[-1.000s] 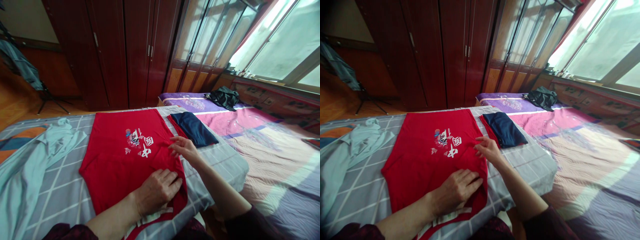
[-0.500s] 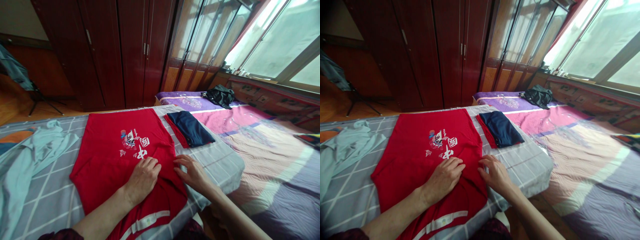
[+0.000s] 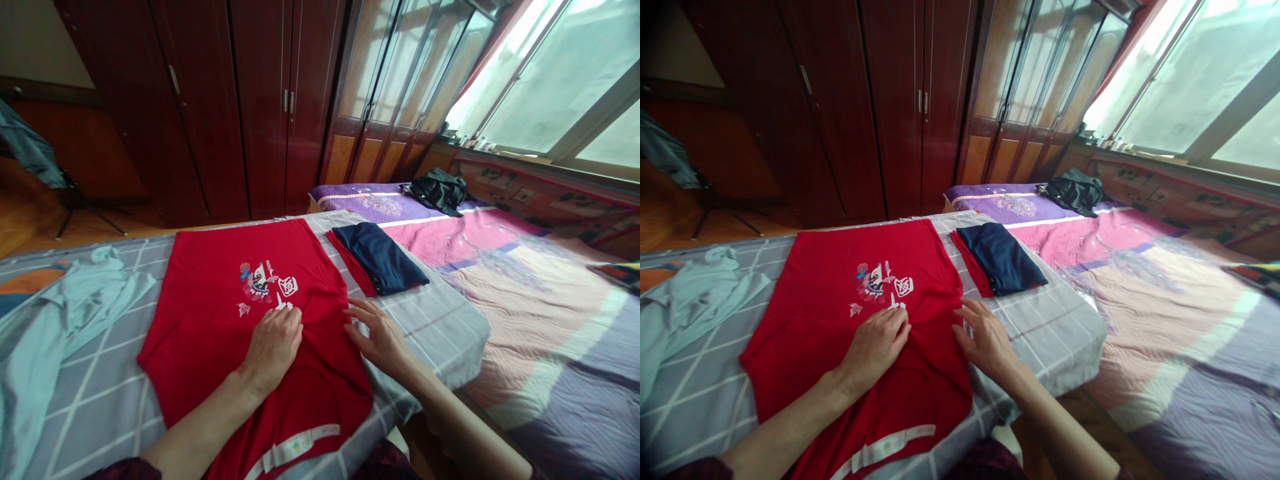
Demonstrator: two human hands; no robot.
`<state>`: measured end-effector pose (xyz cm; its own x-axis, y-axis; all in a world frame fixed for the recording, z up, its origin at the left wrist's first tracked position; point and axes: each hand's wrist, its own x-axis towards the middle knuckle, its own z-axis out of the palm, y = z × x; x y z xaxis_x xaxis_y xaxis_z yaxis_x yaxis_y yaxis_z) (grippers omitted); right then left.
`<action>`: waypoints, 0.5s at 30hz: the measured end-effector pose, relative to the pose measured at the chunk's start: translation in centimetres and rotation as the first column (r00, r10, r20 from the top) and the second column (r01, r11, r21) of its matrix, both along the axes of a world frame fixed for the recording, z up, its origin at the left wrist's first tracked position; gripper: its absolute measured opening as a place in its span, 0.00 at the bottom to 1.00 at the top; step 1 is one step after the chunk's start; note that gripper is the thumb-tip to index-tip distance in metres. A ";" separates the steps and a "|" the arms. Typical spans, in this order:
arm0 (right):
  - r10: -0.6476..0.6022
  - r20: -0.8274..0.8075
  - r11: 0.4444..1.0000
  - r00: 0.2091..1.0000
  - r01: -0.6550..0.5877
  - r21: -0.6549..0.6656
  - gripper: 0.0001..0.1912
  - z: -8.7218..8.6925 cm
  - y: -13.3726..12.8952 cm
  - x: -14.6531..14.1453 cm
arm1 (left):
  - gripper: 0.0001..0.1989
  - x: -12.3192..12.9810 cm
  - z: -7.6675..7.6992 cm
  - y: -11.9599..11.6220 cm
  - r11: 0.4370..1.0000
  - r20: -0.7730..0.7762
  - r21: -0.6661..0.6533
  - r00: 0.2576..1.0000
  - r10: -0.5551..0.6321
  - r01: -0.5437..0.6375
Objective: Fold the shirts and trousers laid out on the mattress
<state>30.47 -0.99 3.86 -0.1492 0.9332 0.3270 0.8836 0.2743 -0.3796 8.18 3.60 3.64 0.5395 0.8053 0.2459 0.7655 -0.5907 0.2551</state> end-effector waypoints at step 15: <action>-0.053 -0.060 0.992 0.997 0.060 0.113 0.14 -1.1 3.0 3.0 | 0.15 0.6 0.2 -2.4 0.826 0.050 0.234 0.842 -0.536 0.512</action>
<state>33.43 2.05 2.76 -0.0752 0.8956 0.4384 0.8767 0.2689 -0.3990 8.76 1.22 3.84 0.8259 0.3340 0.4542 0.2997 -0.9425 0.1482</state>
